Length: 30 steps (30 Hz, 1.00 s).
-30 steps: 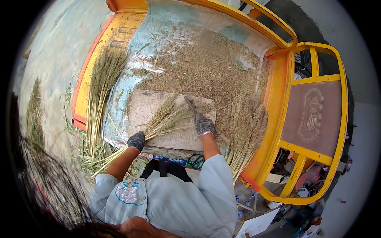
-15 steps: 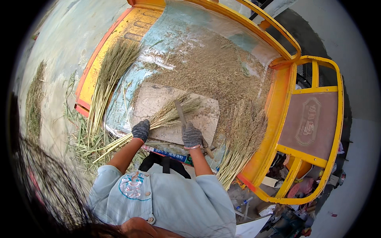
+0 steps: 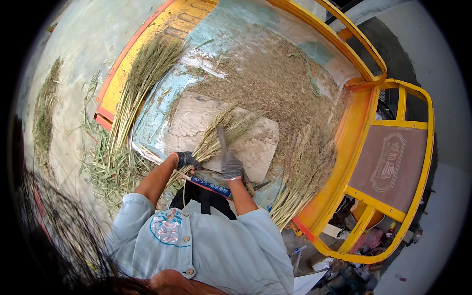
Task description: The person repeatedly strikes bundles of dried grain stalks against a wooden board to separate the grain from the stalks. The person holds the bundles with both hands and uses a rhythmic motion to thresh the grain, which falls onto a tarp in the bed of a yellow utility vehicle.
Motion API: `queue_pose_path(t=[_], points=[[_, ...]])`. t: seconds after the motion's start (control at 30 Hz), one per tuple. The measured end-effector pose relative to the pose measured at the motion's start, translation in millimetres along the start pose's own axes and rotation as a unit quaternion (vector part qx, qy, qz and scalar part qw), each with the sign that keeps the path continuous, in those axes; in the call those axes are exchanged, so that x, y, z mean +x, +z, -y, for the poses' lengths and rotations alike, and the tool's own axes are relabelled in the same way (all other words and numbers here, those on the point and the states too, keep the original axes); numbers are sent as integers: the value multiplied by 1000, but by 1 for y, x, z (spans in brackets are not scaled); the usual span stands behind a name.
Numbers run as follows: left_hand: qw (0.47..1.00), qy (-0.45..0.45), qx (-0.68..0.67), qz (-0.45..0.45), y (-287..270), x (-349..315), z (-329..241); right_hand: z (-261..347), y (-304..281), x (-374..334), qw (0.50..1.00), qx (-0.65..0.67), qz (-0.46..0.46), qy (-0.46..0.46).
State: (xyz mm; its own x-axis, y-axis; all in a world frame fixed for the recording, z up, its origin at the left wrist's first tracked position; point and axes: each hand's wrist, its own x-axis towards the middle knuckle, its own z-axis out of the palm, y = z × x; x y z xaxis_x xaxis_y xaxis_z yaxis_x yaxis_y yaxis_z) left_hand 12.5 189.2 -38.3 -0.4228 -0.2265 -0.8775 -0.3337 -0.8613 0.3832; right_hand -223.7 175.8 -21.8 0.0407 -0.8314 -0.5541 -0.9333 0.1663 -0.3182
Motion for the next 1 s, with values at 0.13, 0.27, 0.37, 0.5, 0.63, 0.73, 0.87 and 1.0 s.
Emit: queue_pose_path(t=[0.13,0.27,0.37,0.5,0.63,0.73,0.87,1.0], points=[[916,6,317,-247,18,3,-12,-6,-2,-11,996,3,-75,-57],[858,-35,378,-346,19,-13,-14,42,-18,-47,980,-4,-86,-181],[856,-66,378,-347,28,-41,-55,58,-11,-43,948,-89,-73,-296],[848,-81,379,-362,19,-23,-30,5,-24,29,980,-159,-22,-117],[843,-55,388,-369,19,-25,-33,-67,-78,63,985,-117,-130,0],[848,-55,375,-370,19,-22,-31,-47,-103,44,982,-77,-135,109],[842,-51,378,-381,16,-21,-36,25,-37,-11,969,-129,-146,-154],[828,-32,414,-377,17,-20,-27,16,26,2,947,-120,-43,-294]])
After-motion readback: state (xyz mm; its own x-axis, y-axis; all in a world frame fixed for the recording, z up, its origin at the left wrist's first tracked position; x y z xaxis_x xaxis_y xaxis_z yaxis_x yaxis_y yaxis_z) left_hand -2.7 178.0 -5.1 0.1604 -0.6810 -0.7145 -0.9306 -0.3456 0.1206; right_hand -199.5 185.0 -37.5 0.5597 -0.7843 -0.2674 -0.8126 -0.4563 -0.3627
